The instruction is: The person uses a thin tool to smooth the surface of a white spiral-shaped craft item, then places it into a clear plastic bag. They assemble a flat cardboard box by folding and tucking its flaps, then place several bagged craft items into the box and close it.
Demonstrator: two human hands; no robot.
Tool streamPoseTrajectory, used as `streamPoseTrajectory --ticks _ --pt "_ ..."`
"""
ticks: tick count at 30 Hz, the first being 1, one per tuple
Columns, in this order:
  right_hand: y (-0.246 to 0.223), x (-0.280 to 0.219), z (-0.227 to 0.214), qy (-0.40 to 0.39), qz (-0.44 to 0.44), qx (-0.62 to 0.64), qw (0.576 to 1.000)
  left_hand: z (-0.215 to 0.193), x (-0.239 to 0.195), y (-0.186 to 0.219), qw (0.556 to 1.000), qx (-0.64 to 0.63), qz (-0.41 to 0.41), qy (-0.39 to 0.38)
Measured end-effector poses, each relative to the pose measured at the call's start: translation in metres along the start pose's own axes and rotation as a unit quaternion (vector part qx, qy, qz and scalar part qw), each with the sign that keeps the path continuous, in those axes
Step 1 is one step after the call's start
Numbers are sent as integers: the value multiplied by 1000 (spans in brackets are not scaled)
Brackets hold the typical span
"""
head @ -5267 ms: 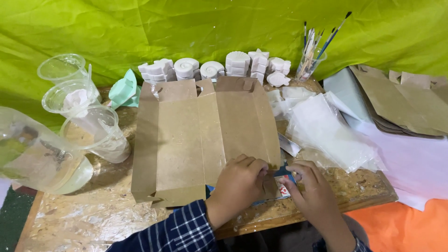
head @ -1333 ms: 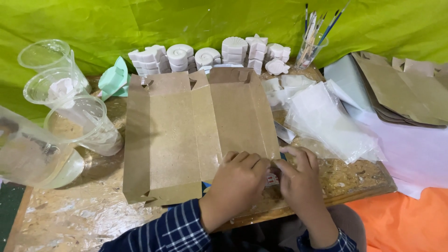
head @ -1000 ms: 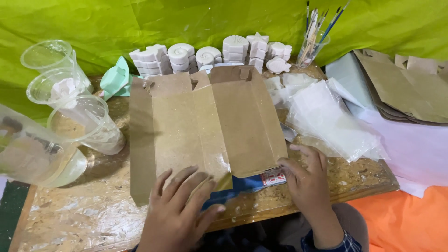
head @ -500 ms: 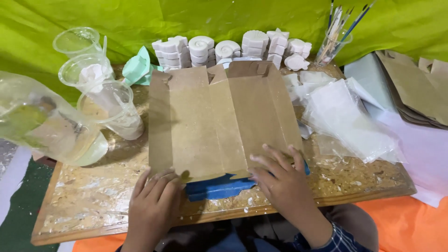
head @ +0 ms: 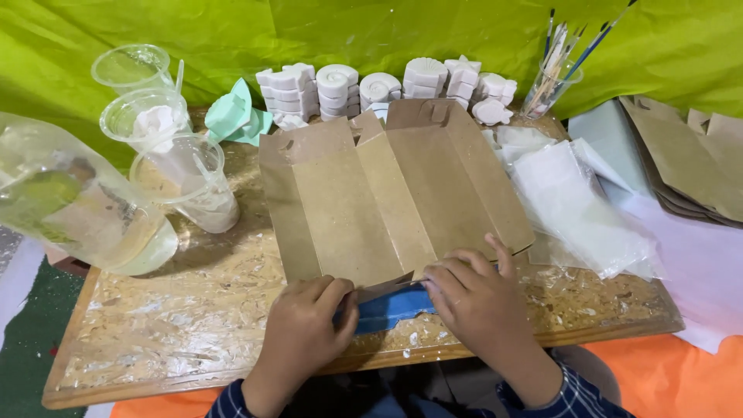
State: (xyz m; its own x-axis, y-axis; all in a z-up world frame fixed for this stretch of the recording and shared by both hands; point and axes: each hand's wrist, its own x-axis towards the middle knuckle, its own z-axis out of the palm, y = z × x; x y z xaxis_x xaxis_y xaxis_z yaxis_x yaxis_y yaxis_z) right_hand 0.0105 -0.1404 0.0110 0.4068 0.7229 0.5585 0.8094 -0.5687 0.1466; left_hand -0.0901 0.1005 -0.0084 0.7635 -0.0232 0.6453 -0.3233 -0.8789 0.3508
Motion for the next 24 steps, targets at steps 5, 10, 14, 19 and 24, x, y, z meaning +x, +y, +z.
streamPoseTrajectory --ticks 5,10,14,19,24 --pt "-12 9 -4 25 32 -23 999 -1 4 5 999 8 28 -35" --pt "-21 6 0 40 20 -31 998 5 7 6 999 16 46 -19" --pt "-24 8 0 50 30 -46 997 8 4 5 999 10 34 -20" --pt "-22 1 4 44 37 -45 997 8 10 17 998 61 -7 -22" --pt "-23 -2 8 76 44 -33 996 10 21 32 996 86 -11 -4"
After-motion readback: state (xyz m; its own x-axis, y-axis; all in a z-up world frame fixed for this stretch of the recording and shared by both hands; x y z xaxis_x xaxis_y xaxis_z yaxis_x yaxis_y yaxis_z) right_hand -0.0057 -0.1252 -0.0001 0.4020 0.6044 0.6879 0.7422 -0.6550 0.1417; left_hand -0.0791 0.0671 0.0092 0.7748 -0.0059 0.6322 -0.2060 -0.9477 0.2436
